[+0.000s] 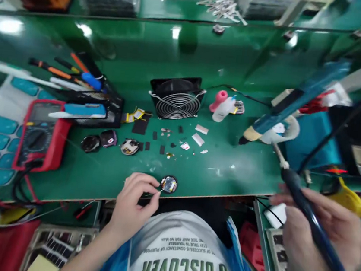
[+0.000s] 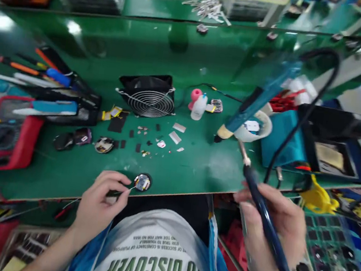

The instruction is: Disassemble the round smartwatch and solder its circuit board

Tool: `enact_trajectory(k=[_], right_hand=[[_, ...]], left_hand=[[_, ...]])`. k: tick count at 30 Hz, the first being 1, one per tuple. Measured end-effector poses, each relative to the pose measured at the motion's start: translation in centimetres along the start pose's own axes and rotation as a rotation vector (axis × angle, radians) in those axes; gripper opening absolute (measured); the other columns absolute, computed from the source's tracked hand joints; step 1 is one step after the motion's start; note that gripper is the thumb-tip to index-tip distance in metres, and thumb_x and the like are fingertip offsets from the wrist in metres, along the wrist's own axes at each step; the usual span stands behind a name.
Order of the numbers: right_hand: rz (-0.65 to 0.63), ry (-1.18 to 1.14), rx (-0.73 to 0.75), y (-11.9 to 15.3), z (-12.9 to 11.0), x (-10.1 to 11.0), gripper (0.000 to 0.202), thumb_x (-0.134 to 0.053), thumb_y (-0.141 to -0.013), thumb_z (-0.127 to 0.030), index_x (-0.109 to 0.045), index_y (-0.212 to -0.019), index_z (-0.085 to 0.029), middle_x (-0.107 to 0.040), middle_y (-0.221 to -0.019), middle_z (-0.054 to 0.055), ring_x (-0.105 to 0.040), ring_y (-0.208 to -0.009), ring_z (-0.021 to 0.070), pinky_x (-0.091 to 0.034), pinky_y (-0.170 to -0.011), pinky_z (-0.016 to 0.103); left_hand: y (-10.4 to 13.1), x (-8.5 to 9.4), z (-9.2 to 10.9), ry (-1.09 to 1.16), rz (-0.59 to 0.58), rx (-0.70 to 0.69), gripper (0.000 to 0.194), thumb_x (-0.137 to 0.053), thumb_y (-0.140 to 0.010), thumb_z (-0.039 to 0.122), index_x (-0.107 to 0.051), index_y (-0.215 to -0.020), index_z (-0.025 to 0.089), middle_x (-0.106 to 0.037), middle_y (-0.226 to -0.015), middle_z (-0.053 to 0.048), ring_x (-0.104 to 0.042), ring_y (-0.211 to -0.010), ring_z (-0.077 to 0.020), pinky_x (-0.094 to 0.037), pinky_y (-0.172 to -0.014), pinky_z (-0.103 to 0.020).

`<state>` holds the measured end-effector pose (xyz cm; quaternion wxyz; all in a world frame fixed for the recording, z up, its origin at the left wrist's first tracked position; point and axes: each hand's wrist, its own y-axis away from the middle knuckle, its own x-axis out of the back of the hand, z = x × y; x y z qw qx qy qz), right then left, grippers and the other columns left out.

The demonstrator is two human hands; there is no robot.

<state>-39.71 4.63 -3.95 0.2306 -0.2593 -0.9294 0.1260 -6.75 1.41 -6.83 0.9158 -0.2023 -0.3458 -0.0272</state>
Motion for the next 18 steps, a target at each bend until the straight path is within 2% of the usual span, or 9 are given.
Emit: enact_trajectory(k=[1,2,5,7,10,14,18], right_hand=[[0.037,-0.023,-0.110,0.8,-1.1,0.0,0.029,-0.083,-0.085,-0.036,-0.072,-0.111,-0.025,-0.076,-0.092,0.011,-0.075,-0.068,0.0275,-0.064,-0.065,0.045],[-0.007,-0.035,-0.146,1.6,-2.1,-0.1,0.028,-0.083,-0.085,-0.033,-0.072,-0.110,-0.027,-0.077,-0.086,0.009,-0.075,-0.063,0.0280,-0.064,-0.059,0.043],[-0.241,-0.005,-0.118,3.2,-4.0,-1.0,0.022,-0.081,-0.087,-0.028,-0.076,-0.108,-0.029,-0.079,-0.080,0.005,-0.076,-0.064,0.0284,-0.065,-0.057,0.040],[-0.370,-0.002,-0.047,3.4,-4.2,-1.8,0.020,-0.079,-0.089,-0.027,-0.076,-0.108,-0.029,-0.080,-0.087,0.004,-0.077,-0.071,0.0270,-0.066,-0.061,0.039],[-0.472,-0.009,0.051,3.0,-3.8,-3.1,0.018,-0.076,-0.090,-0.021,-0.074,-0.107,-0.027,-0.078,-0.091,0.003,-0.075,-0.074,0.0228,-0.065,-0.063,0.034],[-0.556,-0.080,0.056,2.6,-3.4,-4.2,0.027,-0.073,-0.089,-0.014,-0.070,-0.112,-0.027,-0.077,-0.090,0.003,-0.075,-0.077,0.0224,-0.064,-0.067,0.035],[-0.612,-0.021,0.003,2.7,-3.6,-4.4,0.029,-0.073,-0.089,-0.020,-0.071,-0.116,-0.031,-0.078,-0.095,0.004,-0.076,-0.078,0.0268,-0.064,-0.065,0.039]], left_hand=[[0.0,-0.2,0.0,0.002,0.010,-0.007,0.016,-0.064,-0.089,0.009,-0.060,-0.081,0.022,-0.071,-0.088,0.001,-0.068,-0.086,-0.0150,-0.053,-0.080,-0.032],[0.0,-0.5,0.0,0.006,0.020,-0.010,0.017,-0.064,-0.089,0.008,-0.060,-0.082,0.022,-0.072,-0.088,0.001,-0.068,-0.088,-0.0150,-0.053,-0.082,-0.032],[0.0,-1.3,0.1,0.038,0.041,-0.034,0.017,-0.065,-0.090,0.006,-0.060,-0.086,0.022,-0.074,-0.090,0.002,-0.069,-0.092,-0.0151,-0.053,-0.086,-0.034],[-0.1,-1.8,0.1,0.059,0.035,-0.047,0.017,-0.065,-0.090,0.005,-0.061,-0.087,0.022,-0.076,-0.093,0.001,-0.070,-0.095,-0.0155,-0.053,-0.088,-0.034],[-0.2,-2.2,0.0,0.063,0.021,-0.070,0.018,-0.066,-0.088,0.003,-0.062,-0.088,0.021,-0.077,-0.095,0.001,-0.072,-0.095,-0.0160,-0.053,-0.088,-0.034],[-0.2,-2.4,-0.3,0.057,0.014,-0.086,0.018,-0.065,-0.087,0.002,-0.062,-0.089,0.020,-0.078,-0.097,0.000,-0.072,-0.095,-0.0160,-0.055,-0.087,-0.034],[-0.2,-2.3,-0.4,0.040,0.012,-0.090,0.019,-0.066,-0.088,0.002,-0.063,-0.090,0.020,-0.078,-0.096,0.000,-0.073,-0.096,-0.0162,-0.056,-0.089,-0.034]])
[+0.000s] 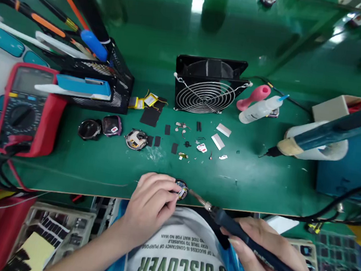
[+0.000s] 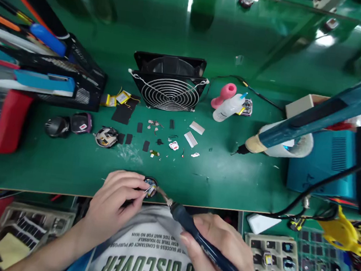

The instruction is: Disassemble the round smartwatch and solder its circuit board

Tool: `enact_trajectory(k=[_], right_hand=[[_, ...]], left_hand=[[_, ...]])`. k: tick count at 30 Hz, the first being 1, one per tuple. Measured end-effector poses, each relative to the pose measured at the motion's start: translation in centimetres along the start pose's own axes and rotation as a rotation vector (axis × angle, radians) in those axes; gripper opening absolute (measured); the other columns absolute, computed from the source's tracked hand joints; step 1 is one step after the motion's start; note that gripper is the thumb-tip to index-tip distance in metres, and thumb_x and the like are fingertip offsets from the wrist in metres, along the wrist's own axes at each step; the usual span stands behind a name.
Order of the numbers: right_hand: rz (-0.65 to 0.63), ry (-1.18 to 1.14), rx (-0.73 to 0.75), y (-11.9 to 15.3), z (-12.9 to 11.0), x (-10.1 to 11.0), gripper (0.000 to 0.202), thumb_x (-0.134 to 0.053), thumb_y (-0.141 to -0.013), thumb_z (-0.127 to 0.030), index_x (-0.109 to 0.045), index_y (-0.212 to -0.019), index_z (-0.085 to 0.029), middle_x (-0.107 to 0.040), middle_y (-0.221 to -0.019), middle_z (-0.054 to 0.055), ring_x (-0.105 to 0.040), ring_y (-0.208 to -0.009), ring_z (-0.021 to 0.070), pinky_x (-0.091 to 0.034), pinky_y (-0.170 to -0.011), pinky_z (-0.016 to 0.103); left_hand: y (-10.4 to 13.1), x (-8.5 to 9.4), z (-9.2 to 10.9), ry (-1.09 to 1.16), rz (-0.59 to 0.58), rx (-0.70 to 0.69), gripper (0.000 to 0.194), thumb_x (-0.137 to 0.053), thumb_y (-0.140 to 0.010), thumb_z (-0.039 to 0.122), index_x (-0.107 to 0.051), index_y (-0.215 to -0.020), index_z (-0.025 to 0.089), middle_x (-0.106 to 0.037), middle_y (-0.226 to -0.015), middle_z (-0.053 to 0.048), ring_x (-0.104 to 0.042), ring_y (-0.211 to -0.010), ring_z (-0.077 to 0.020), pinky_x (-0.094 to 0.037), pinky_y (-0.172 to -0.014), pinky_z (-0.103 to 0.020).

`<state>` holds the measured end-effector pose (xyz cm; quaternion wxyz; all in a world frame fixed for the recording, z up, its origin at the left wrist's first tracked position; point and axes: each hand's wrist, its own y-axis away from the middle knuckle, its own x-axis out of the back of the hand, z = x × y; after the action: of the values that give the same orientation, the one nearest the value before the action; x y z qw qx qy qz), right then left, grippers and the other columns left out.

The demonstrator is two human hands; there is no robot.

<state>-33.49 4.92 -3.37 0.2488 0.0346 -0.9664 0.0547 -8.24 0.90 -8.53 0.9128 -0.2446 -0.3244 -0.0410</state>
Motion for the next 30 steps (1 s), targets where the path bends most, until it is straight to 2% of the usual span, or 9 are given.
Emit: enact_trajectory(k=[2,5,8,13,18,21,26,30], right_hand=[[-0.025,0.029,-0.005,0.1,-0.1,0.0,0.032,-0.074,-0.088,-0.022,-0.071,-0.117,-0.033,-0.078,-0.096,0.004,-0.076,-0.078,0.0286,-0.064,-0.063,0.041],[0.015,0.070,-0.005,0.2,-0.2,0.0,0.036,-0.076,-0.087,-0.022,-0.069,-0.120,-0.035,-0.079,-0.096,0.004,-0.077,-0.080,0.0314,-0.065,-0.065,0.044],[0.035,0.133,-0.012,0.2,0.1,0.2,0.031,-0.076,-0.087,-0.026,-0.071,-0.117,-0.033,-0.079,-0.093,0.004,-0.077,-0.080,0.0319,-0.066,-0.069,0.046],[-0.201,0.192,-0.022,0.2,0.7,1.2,0.020,-0.073,-0.092,-0.030,-0.074,-0.112,-0.026,-0.079,-0.097,0.007,-0.078,-0.082,0.0281,-0.065,-0.066,0.038],[-0.134,0.180,-0.033,0.3,0.4,1.2,0.020,-0.073,-0.093,-0.032,-0.074,-0.111,-0.025,-0.079,-0.097,0.007,-0.078,-0.084,0.0275,-0.065,-0.068,0.037],[-0.183,0.206,-0.036,0.0,0.3,1.1,0.020,-0.073,-0.093,-0.033,-0.074,-0.111,-0.025,-0.079,-0.098,0.006,-0.078,-0.082,0.0262,-0.064,-0.067,0.035],[-0.137,0.173,-0.026,-0.2,-0.1,0.9,0.021,-0.072,-0.093,-0.028,-0.073,-0.114,-0.025,-0.079,-0.099,0.004,-0.078,-0.084,0.0238,-0.063,-0.069,0.033],[-0.150,0.175,-0.023,-0.3,-0.1,1.0,0.020,-0.071,-0.093,-0.029,-0.074,-0.113,-0.026,-0.079,-0.099,0.004,-0.078,-0.082,0.0243,-0.064,-0.068,0.033]], left_hand=[[0.0,0.0,0.0,-0.009,-0.009,-0.002,0.018,-0.066,-0.089,0.003,-0.063,-0.090,0.020,-0.078,-0.096,0.000,-0.073,-0.097,-0.0165,-0.057,-0.090,-0.035],[0.0,0.0,0.0,-0.017,-0.028,-0.004,0.017,-0.066,-0.089,0.003,-0.062,-0.090,0.020,-0.078,-0.097,0.000,-0.073,-0.099,-0.0169,-0.057,-0.091,-0.036],[0.1,0.0,-0.1,-0.011,-0.026,-0.008,0.017,-0.067,-0.088,0.002,-0.063,-0.090,0.019,-0.078,-0.097,-0.001,-0.073,-0.099,-0.0170,-0.056,-0.091,-0.035],[0.2,0.0,-0.1,-0.007,-0.034,-0.001,0.020,-0.068,-0.087,0.000,-0.063,-0.090,0.019,-0.078,-0.099,-0.001,-0.072,-0.101,-0.0175,-0.056,-0.093,-0.036],[0.3,0.0,-0.1,-0.006,-0.038,-0.014,0.018,-0.068,-0.087,0.000,-0.064,-0.090,0.017,-0.077,-0.099,-0.001,-0.071,-0.103,-0.0175,-0.055,-0.094,-0.037],[0.5,-0.2,-0.2,0.006,-0.029,-0.012,0.019,-0.068,-0.087,-0.001,-0.064,-0.091,0.017,-0.077,-0.099,-0.002,-0.070,-0.103,-0.0174,-0.054,-0.094,-0.037],[0.4,-0.2,-0.1,0.010,-0.008,-0.020,0.020,-0.069,-0.086,-0.002,-0.063,-0.089,0.016,-0.077,-0.098,-0.002,-0.071,-0.102,-0.0180,-0.054,-0.092,-0.037],[0.2,0.0,0.0,0.016,-0.020,-0.014,0.020,-0.069,-0.086,-0.003,-0.063,-0.090,0.016,-0.077,-0.098,-0.003,-0.071,-0.101,-0.0178,-0.055,-0.092,-0.037]])
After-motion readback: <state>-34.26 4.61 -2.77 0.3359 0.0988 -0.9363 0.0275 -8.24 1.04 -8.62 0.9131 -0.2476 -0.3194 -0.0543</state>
